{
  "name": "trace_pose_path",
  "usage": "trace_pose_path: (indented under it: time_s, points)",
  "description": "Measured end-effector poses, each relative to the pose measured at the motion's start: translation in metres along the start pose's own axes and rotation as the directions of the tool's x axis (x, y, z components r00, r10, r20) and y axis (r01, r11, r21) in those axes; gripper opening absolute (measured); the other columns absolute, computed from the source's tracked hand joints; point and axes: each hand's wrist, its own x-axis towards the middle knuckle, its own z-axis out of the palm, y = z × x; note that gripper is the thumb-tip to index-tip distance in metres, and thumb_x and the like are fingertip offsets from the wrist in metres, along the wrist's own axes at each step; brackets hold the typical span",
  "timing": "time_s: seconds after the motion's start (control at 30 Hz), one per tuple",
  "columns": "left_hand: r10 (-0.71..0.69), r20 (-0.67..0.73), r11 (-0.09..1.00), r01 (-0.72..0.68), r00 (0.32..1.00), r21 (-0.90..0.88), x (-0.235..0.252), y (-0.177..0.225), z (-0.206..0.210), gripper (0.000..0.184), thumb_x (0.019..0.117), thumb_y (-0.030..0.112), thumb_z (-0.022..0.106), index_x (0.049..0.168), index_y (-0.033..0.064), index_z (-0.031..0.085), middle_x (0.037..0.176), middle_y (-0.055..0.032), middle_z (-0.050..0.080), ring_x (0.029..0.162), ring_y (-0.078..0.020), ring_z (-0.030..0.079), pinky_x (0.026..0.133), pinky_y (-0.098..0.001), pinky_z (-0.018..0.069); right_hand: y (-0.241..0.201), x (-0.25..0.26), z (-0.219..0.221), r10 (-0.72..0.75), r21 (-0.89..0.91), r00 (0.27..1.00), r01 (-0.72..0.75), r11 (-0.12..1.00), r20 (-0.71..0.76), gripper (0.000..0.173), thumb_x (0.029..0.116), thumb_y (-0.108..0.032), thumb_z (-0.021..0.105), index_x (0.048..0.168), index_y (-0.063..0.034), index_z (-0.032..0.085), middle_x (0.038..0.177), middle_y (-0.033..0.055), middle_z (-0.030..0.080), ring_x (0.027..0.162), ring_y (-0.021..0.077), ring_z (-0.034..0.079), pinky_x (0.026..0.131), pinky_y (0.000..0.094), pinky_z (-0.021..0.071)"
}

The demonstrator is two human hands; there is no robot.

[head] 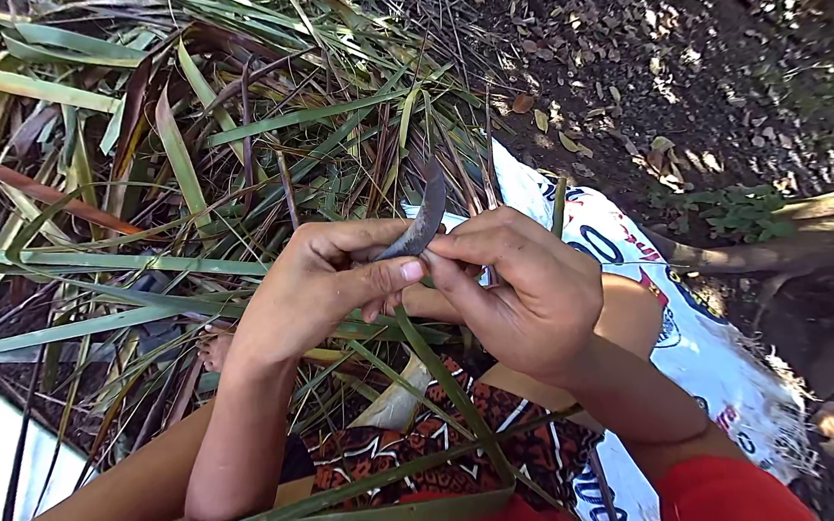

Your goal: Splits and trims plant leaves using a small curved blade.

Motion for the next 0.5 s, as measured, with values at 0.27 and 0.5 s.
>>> trace_pose_path:
  time_s: [0.27,0.5]
  points:
    - [0.059,-0.035,0.994,-0.062,0.998,-0.088,-0.003,0.009,-0.010,0.011,0.0948,0.015,0.070,0.102,0.0111,0.076,0.076,0.0050,0.070,0.056,0.0033,0.059,0.051,-0.0103,0.0505,0.001,-0.003,-0.005,0.046,0.015,0.999,-0.046,0.999,-0.004,0.007,0.0908,-0.001,0.068,0.093,0.0045,0.065,0.082,0.0046,0.058,0.076,-0.0014,0.056,0.069,0.0067,0.0473]
    - [0.194,-0.120,0.981,-0.193,0.974,0.023,-0.016,0.024,-0.041,0.013,0.0981,0.032,0.066,0.099,0.0230,0.074,0.071,0.0121,0.065,0.058,0.0030,0.059,0.053,-0.0115,0.0489,0.013,-0.009,-0.015,0.081,-0.025,0.996,-0.082,0.996,-0.025,0.007,0.0915,-0.002,0.068,0.094,0.0041,0.067,0.083,0.0041,0.061,0.077,-0.0024,0.059,0.071,0.0068,0.0494]
